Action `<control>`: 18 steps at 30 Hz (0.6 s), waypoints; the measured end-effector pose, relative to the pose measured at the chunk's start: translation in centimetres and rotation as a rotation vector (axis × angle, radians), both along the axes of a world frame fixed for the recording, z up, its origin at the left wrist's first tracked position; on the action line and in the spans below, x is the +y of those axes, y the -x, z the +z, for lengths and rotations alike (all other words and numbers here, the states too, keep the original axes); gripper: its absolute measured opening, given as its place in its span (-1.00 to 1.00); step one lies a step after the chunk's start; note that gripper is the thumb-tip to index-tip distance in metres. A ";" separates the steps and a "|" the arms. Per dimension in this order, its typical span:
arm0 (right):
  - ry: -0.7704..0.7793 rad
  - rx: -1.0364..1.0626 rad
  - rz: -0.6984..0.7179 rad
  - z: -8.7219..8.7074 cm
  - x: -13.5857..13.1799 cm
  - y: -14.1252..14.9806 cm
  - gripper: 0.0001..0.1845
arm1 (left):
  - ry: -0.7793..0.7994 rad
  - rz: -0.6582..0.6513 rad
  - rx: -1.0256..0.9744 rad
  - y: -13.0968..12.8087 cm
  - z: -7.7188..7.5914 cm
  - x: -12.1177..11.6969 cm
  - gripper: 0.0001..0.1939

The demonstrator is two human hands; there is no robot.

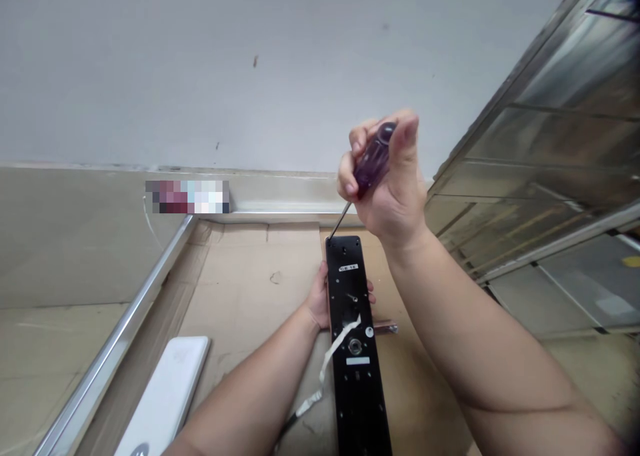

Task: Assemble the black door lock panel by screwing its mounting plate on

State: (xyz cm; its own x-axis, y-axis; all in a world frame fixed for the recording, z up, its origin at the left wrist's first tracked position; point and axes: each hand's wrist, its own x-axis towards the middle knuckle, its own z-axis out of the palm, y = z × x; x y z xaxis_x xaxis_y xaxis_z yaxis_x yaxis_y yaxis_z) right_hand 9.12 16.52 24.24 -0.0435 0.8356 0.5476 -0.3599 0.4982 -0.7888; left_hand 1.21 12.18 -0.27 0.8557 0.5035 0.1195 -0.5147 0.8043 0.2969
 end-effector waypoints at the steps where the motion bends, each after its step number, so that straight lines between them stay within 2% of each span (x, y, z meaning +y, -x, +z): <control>1: 0.006 -0.020 0.012 0.0 0.1 0.0 -0.48 | -0.001 0.004 0.002 0.0 0.0 0.0 -0.05; 5: 0.059 -0.107 0.125 0.5 0.2 -0.3 -0.35 | 0.000 0.005 0.027 0.0 0.0 0.0 -0.02; 8: 0.068 -0.071 0.150 0.7 -0.2 -0.4 -0.37 | -0.002 0.007 0.027 0.0 0.0 0.0 -0.02; 13: 0.000 0.026 0.066 0.4 -0.7 -0.3 -0.45 | -0.015 0.009 0.018 0.0 0.0 0.0 -0.03; 16: -0.001 0.048 -0.014 0.2 -0.4 -0.4 -0.49 | -0.015 0.011 0.001 0.0 -0.1 0.1 -0.03; 18: -0.027 0.112 -0.019 0.1 0.0 -0.7 -0.52 | -0.022 0.004 -0.005 0.0 -0.2 0.1 -0.04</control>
State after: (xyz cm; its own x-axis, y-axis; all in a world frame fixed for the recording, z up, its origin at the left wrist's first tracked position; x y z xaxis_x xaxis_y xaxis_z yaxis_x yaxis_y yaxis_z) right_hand 9.81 16.48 24.30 0.0352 0.8204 0.5708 -0.4354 0.5266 -0.7301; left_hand 1.21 12.28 -0.44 0.8531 0.5041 0.1346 -0.5193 0.7955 0.3121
